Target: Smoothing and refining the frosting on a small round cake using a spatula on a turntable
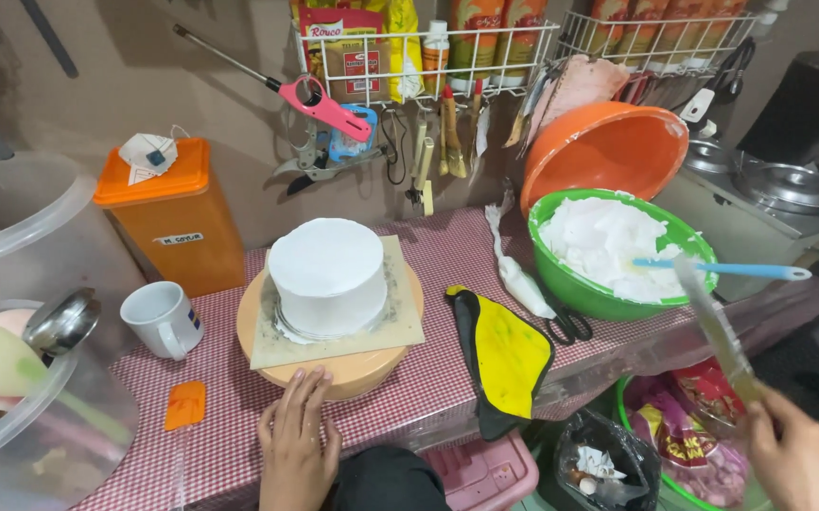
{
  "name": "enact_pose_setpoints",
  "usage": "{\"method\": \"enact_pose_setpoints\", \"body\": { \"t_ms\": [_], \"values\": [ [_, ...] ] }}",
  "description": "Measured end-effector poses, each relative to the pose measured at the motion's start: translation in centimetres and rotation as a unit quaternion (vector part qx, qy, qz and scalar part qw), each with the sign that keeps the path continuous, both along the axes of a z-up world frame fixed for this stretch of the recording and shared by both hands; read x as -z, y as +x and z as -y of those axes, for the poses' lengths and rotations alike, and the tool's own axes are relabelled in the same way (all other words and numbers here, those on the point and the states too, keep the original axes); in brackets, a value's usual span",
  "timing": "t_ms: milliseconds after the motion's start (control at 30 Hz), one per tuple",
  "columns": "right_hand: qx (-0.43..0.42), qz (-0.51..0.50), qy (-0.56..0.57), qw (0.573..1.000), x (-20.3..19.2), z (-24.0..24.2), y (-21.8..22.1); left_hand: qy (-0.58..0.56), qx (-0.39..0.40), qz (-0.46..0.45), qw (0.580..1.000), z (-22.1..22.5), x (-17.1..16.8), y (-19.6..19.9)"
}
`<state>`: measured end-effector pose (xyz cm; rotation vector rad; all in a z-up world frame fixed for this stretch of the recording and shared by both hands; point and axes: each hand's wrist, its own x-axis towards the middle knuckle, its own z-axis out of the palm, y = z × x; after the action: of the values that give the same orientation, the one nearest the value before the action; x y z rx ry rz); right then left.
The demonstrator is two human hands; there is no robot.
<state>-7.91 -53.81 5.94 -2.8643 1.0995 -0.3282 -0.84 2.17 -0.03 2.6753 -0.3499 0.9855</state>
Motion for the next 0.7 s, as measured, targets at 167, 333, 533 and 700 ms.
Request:
{"method": "enact_pose_setpoints", "body": {
  "t_ms": [167,333,533,700],
  "values": [
    [-0.062,0.123,0.184,0.973,-0.1,4.3,6.7,0.000,-0.005,-0.007,1.000,-0.1,0.3,0.2],
    [-0.062,0.177,0.522,0.832,-1.5,4.4,8.4,-0.020,0.000,0.000,1.000,-0.2,0.5,0.3],
    [-0.219,0.089,0.535,0.811,-5.1,-2.8,8.3,-0.029,0.016,0.005,0.999,-0.2,0.2,0.4],
    [-0.217,0.171,0.355,0.893,-4.6,-4.6,11.0,-0.023,0.008,-0.017,1.000,-0.6,0.4,0.6]
  ]
}}
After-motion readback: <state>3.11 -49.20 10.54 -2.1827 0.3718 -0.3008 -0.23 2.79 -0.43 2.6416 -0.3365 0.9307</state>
